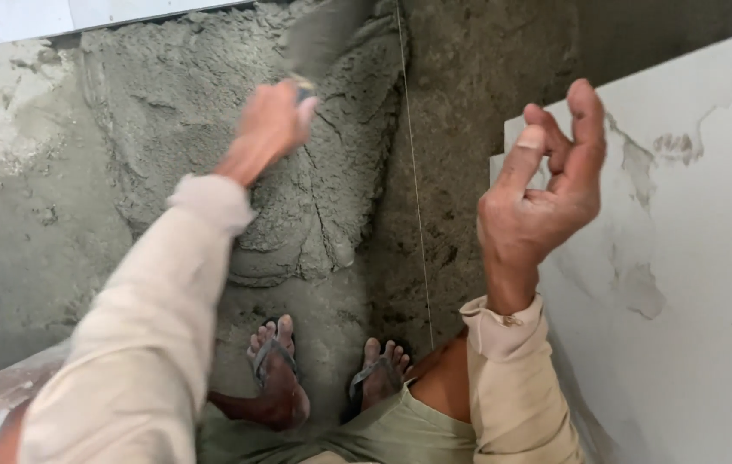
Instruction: Spreading and leveling wet mortar on a floor using a hand trowel to prepare for tile installation.
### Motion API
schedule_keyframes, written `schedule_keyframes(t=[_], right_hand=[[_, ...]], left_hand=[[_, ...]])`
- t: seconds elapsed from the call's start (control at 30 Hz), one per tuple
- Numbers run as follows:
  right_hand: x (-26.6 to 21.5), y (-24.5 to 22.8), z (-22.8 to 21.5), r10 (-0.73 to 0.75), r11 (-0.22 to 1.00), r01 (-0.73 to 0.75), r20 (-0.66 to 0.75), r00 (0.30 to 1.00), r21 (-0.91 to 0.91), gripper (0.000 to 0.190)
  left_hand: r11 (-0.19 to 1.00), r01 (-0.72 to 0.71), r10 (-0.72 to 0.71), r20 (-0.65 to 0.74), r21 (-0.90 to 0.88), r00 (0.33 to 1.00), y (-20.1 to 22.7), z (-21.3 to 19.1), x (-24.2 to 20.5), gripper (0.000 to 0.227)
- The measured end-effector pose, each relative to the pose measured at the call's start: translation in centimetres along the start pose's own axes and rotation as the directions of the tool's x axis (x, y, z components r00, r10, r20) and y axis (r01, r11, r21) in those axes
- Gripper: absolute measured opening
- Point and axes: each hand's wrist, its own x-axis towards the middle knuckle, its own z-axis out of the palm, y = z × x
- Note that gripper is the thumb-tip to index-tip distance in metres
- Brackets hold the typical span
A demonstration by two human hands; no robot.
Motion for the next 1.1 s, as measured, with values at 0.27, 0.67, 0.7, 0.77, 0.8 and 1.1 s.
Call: schedule_keyframes(t=[0.27,0.67,0.7,0.77,0.8,1.1], right_hand=[[-0.3,-0.9,1.6,0.001,0.996,-0.003,0.027,1.0,0.092,0.027],[0.3,-0.9,-0.4,-0.147,0.989,0.146,0.043,0.988,0.015,0.026],[0.2,-0.9,-0.6,-0.145,0.989,0.145,0.042,0.988,0.014,0.026],[0.3,-0.9,-0.9,-0.165,0.986,0.164,0.055,0.985,0.019,0.025],[0.2,-0.6,-1.0,-0.167,0.986,0.166,0.054,0.984,0.022,0.025],[0.1,-0.8,-1.1,-0.166,0.986,0.167,0.05,0.985,-0.02,0.026]], left_hand=[[0.784,0.241,-0.184,0.156,-0.572,0.97,-0.8,2.6,3.1,0.033],[0.469,0.422,-0.454,0.197,-0.776,0.869,-9.3,-1.4,-3.3,0.023],[0.47,0.422,-0.454,0.198,-0.775,0.869,-9.7,-1.6,-3.5,0.023],[0.509,0.415,-0.478,0.154,-0.754,0.865,-10.6,-2.1,-3.8,0.024],[0.508,0.414,-0.479,0.152,-0.755,0.864,-11.7,-1.7,-3.3,0.024],[0.629,0.542,-0.62,0.061,-0.558,0.782,-16.2,1.2,-1.1,0.015]])
